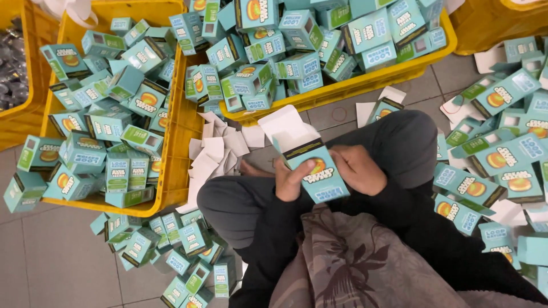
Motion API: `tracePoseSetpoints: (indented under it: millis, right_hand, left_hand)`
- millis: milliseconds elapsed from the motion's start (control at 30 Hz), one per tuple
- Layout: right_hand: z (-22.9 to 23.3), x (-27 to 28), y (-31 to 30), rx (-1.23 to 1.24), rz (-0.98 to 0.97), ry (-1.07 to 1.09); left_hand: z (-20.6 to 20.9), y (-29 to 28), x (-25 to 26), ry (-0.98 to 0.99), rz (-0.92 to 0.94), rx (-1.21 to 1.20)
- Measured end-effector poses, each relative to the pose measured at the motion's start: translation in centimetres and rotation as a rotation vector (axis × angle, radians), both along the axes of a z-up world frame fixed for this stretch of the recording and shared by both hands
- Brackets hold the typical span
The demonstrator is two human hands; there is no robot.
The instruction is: Folding flat cardboard templates into small rectangular boxes
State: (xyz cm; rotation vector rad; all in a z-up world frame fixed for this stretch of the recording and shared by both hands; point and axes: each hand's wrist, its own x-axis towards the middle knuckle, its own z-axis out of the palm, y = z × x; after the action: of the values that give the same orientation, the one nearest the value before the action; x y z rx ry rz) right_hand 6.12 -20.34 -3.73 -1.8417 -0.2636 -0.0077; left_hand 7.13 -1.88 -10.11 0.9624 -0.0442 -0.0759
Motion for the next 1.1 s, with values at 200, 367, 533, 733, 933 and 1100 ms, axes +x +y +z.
tracePoseSetpoints:
  millis: [200, 367, 533, 733, 933, 1100]
  right_hand:
    - [-1.3, 0.9, -0.8, 0.165, -0.123, -0.007]
    - [-3.4, 0.6, 0.7, 0.359, -0.005, 0.028]
    - [-3.7, 0.4, 2.1, 0.402, -0.02, 0.004]
    - [-1.8, 0.6, 2.8, 0.353, -0.032, -0.117]
    - [-3.2, 0.7, 1.3, 0.477, 0.046, -0.001]
    - [-3.8, 1.2, 0.4, 0.347, 0.009, -0.119]
  left_hand:
    - [-0.9, 1.1, 0.7, -0.095, 0.149, 0.37]
    - [-1.1, 0.3, 0.2, -0.089, 0.134, 0.348]
    - [0.0, -0.7, 0.1, -0.204, 0.152, 0.21]
    - [3.3, -0.5, -0.4, -0.283, 0.301, 0.531]
    - [4.5, -0.4, -1.1, -0.324, 0.199, 0.463]
    - [6.1, 0.0, -1.2, -0.36, 0.08, 0.42]
